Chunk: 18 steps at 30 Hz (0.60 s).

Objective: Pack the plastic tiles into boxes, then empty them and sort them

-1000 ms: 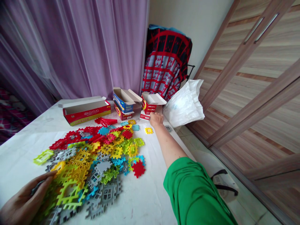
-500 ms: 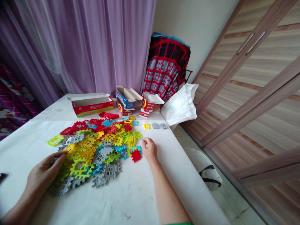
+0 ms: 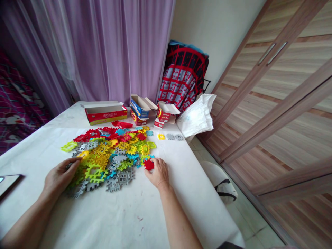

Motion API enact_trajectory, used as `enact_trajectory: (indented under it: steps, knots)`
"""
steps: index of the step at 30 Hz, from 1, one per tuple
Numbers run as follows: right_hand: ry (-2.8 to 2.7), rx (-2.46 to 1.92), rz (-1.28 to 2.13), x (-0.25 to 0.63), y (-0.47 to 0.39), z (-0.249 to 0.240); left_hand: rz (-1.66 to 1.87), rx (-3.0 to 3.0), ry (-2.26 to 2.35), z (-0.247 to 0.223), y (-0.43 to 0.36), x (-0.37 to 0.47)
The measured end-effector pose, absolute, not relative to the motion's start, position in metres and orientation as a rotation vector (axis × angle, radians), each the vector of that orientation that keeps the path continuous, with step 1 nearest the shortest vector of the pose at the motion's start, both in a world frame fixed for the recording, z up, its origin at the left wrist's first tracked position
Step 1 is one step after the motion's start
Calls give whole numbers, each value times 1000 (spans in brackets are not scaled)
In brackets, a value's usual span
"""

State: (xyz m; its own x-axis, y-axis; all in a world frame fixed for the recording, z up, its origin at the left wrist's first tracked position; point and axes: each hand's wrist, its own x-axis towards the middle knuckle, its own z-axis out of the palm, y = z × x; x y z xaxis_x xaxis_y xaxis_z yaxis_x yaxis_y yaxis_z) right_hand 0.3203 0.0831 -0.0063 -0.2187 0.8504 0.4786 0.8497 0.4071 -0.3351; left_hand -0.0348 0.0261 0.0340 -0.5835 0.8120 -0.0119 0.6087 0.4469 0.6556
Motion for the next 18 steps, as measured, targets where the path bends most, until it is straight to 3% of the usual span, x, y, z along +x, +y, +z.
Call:
enact_trajectory:
  steps: [8, 14, 18]
  knots:
    - [-1846, -1447, -35, 336, 99, -19, 864, 1209, 2385, 33, 27, -36]
    - [-1502, -2000, -198, 422, 148, -23, 842, 1181, 2417, 37, 29, -34]
    - [-1464, -2119, -163, 464, 180, -23, 827, 1135, 2442, 42, 31, -32]
